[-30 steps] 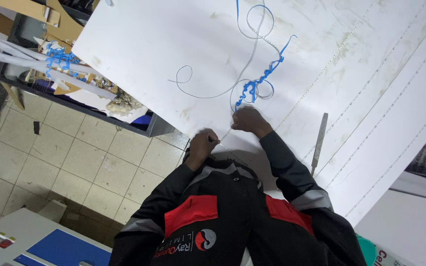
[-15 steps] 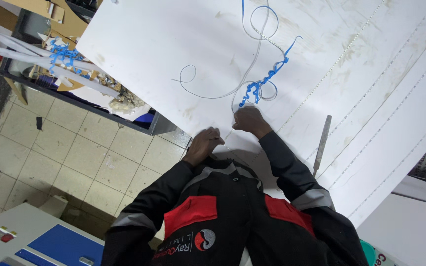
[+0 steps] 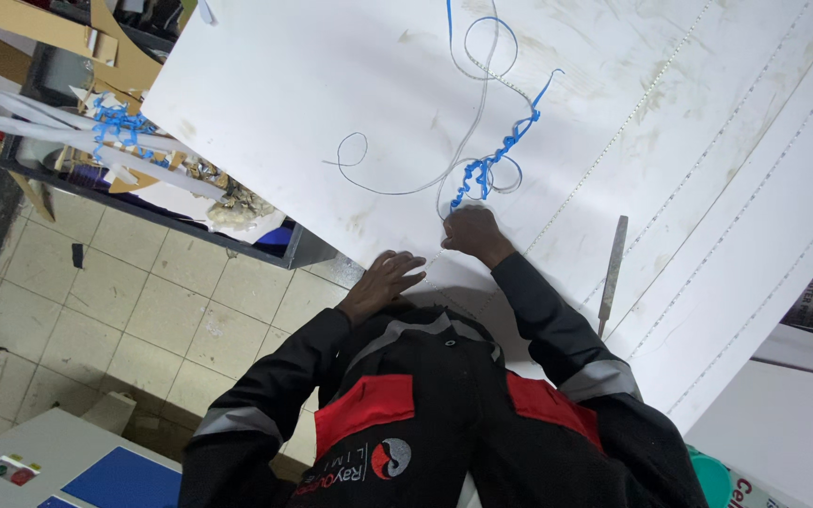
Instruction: The person measures a large white board using a flexible blue tape measure and a metal ruler. They then use a utility knife to cut along the marked lines on the board. The person also handles a blue ribbon and a white string during the process.
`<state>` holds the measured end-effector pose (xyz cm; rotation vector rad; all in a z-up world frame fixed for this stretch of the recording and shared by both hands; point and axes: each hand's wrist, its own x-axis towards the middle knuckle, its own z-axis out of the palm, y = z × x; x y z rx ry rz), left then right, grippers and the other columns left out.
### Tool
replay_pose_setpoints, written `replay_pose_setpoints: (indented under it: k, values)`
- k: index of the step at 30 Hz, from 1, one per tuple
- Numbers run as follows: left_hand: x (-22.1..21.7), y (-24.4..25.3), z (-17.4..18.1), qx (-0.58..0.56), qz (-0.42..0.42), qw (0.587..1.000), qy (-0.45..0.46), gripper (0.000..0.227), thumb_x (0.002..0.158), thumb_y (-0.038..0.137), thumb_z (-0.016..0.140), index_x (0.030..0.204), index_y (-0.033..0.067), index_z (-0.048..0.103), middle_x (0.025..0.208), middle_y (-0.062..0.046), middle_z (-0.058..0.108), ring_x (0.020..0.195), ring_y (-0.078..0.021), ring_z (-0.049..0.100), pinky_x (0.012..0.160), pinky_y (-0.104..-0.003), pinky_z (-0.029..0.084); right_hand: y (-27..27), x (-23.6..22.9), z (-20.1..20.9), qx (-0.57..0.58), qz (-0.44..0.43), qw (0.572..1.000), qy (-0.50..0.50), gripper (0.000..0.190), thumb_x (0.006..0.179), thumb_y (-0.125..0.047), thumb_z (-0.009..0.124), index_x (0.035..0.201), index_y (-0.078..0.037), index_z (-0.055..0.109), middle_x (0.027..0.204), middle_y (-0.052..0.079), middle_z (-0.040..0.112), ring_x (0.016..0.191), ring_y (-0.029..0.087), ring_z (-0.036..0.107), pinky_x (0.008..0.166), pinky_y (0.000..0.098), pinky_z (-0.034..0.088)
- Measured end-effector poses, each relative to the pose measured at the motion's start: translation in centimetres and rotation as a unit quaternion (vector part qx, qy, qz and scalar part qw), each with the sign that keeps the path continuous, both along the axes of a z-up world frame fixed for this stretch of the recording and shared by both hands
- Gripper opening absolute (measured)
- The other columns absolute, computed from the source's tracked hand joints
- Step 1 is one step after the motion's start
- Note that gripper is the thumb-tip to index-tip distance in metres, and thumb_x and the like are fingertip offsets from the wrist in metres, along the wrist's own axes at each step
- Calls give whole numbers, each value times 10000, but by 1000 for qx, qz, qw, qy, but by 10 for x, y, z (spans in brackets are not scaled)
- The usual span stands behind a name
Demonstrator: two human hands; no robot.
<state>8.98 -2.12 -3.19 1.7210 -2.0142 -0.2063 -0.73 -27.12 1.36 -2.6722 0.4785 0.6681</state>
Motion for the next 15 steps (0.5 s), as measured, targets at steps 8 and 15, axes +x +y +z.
replay_pose_setpoints:
  k: [8, 15]
  values:
    - [-19, -12, -13, -20, 17, 995, -97, 500, 1098, 139, 703, 1593, 190, 657, 1575, -5, 630, 1399, -322, 577, 1252, -702, 381, 6, 3, 4, -34, 12, 999, 1, 256, 905, -400, 859, 1028, -178, 891, 957, 99, 821, 980, 319, 802, 916, 504, 640]
    - [-26, 1, 5, 79, 26, 993, -79, 460, 1119, 117, 640, 1563, 236, 645, 1522, 27, 680, 1426, -229, 590, 1302, -631, 307, 8, -1, 12, -42, 8, 999, -26, 244, 940, -404, 893, 1005, -169, 879, 928, 92, 815, 958, 310, 804, 906, 491, 645]
